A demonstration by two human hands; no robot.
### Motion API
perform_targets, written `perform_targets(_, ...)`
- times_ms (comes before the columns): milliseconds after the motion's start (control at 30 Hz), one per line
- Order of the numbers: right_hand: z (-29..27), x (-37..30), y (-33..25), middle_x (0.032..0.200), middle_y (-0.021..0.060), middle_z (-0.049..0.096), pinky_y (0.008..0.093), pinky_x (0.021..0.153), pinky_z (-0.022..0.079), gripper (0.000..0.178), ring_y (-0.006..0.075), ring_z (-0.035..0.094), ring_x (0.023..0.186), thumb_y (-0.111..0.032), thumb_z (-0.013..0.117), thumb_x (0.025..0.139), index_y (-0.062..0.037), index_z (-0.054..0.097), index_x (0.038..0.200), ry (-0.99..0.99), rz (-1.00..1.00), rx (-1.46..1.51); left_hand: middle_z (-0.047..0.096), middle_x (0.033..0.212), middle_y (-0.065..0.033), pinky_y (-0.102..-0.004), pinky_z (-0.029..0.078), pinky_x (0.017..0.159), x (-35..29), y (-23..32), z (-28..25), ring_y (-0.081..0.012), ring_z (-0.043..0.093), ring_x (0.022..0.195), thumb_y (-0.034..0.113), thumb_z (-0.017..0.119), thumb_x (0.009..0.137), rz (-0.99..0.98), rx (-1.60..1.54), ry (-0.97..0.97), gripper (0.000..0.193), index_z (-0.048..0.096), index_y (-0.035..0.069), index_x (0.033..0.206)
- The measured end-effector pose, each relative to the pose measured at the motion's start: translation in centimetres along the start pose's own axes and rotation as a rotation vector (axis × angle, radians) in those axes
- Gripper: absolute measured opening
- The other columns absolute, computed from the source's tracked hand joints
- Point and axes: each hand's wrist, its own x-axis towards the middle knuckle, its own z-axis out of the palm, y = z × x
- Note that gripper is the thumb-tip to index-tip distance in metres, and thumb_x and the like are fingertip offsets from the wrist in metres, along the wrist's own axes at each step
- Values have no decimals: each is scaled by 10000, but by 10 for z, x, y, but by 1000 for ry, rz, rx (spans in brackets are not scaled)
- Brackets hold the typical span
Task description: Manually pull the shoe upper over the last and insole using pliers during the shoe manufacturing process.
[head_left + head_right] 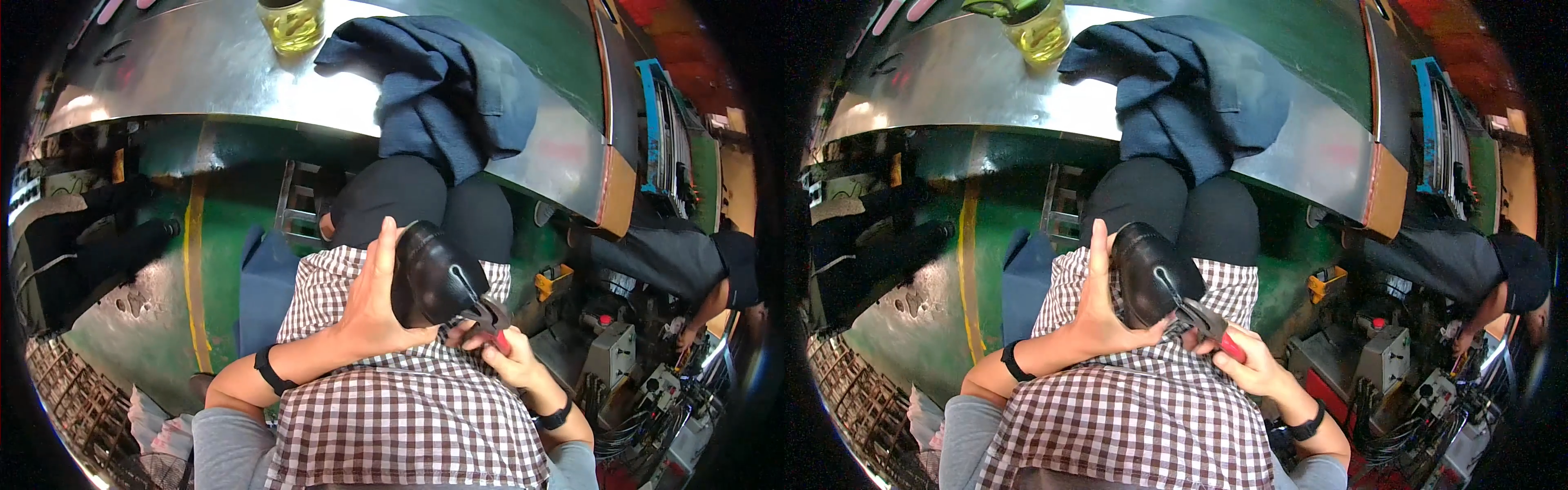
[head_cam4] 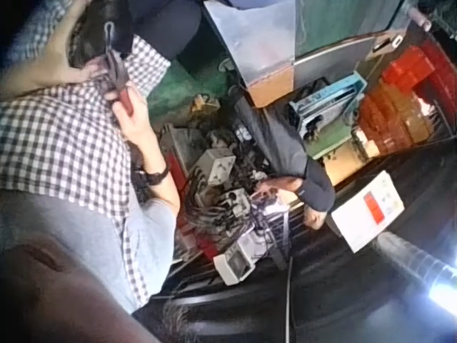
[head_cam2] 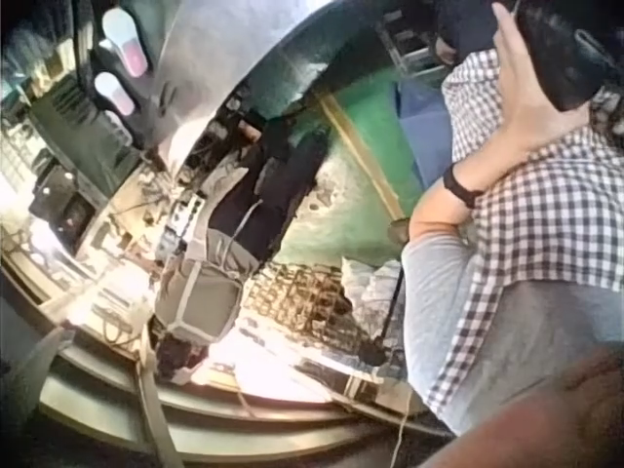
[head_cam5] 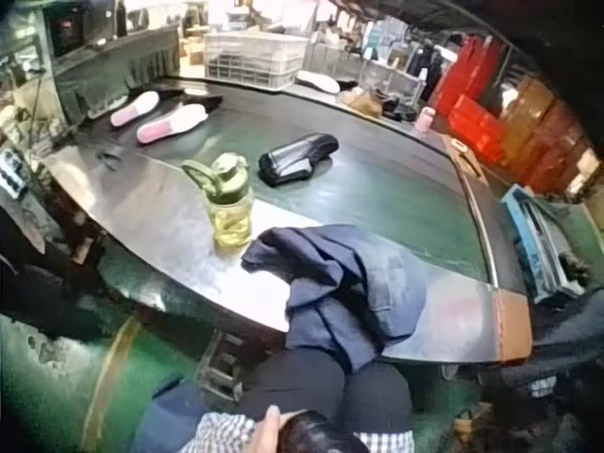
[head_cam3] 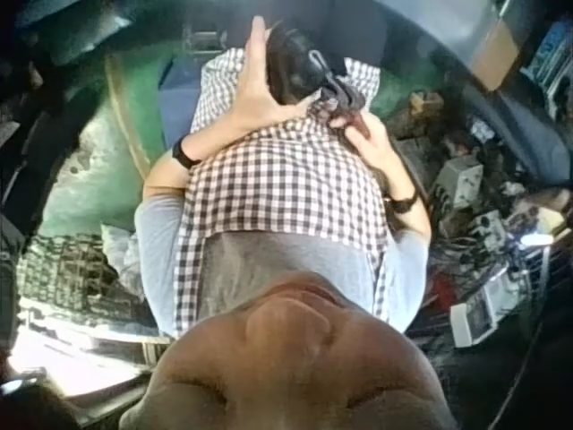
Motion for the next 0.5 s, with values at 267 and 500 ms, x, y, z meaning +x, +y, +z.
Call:
perform_targets(267, 0, -28, -100, 1212, 203, 664, 406, 1062, 427, 371, 286, 587, 1221, -252, 534, 1032, 74, 637, 1177, -14, 409, 257, 357, 1465, -266, -408, 386, 1104, 1, 8, 3, -358, 468, 1309, 177, 890, 659, -38, -2, 4, 1318, -57, -82, 1539)
perform_targets(500, 34, -17, -48, 897, 56, 631, 251, 689, 474, 178, 95, 577, 734, -181, 514, 1041, -5, 530, 1056, 257, 220, 107, 474, 1205, -278, -454, 484, 903, 5, 16, 3, -420, 543, 1059, 183, 866, 664, 49, 163, 98, 1253, 17, -55, 1554)
